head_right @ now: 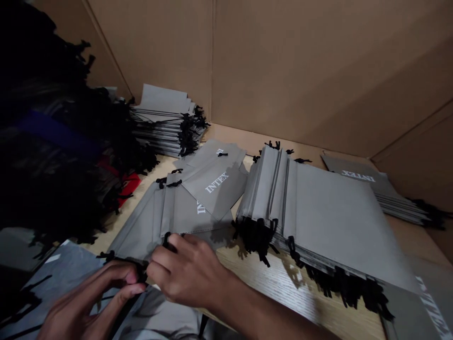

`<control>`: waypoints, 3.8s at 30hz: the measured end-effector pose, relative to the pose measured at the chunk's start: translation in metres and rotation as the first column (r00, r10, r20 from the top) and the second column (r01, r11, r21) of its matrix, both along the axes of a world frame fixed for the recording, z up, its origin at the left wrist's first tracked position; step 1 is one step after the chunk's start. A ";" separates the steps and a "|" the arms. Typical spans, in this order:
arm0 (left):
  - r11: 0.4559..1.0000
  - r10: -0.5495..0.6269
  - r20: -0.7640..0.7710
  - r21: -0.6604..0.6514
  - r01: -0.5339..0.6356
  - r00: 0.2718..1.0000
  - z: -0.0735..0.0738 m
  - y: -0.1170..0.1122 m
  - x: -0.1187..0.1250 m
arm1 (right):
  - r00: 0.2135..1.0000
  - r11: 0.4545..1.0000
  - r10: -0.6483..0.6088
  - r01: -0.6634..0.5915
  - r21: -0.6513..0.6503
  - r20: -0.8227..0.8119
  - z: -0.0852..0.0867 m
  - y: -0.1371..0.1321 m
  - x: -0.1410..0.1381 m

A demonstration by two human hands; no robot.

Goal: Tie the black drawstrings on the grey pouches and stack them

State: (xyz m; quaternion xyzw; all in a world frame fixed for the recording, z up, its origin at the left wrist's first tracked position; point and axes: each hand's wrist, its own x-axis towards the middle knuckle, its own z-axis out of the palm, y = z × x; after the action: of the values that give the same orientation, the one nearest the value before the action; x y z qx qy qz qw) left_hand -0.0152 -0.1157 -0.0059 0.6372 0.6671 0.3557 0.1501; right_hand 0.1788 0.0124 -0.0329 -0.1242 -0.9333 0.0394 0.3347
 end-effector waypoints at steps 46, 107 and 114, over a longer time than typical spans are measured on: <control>0.978 0.015 -0.133 0.206 0.013 0.991 0.004 0.013 0.030 | 0.999 1.000 -0.023 0.023 0.008 0.022 0.005 0.009 -0.003; 0.850 0.481 0.589 -0.496 -0.180 0.650 0.014 -0.012 -0.003 | 0.839 0.713 -0.336 -0.071 -0.697 -0.428 0.023 -0.063 -0.034; 0.838 0.502 0.604 -0.516 -0.177 0.619 0.020 -0.008 -0.001 | 0.877 0.819 -0.289 0.019 -0.573 -0.383 0.021 -0.059 -0.027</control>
State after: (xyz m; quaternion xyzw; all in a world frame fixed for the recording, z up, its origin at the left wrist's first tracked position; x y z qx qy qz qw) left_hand -0.0167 -0.1233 0.0145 0.2579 0.7228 0.4509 0.4557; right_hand 0.1517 -0.0461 -0.0118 -0.2802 -0.7631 0.3071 0.4947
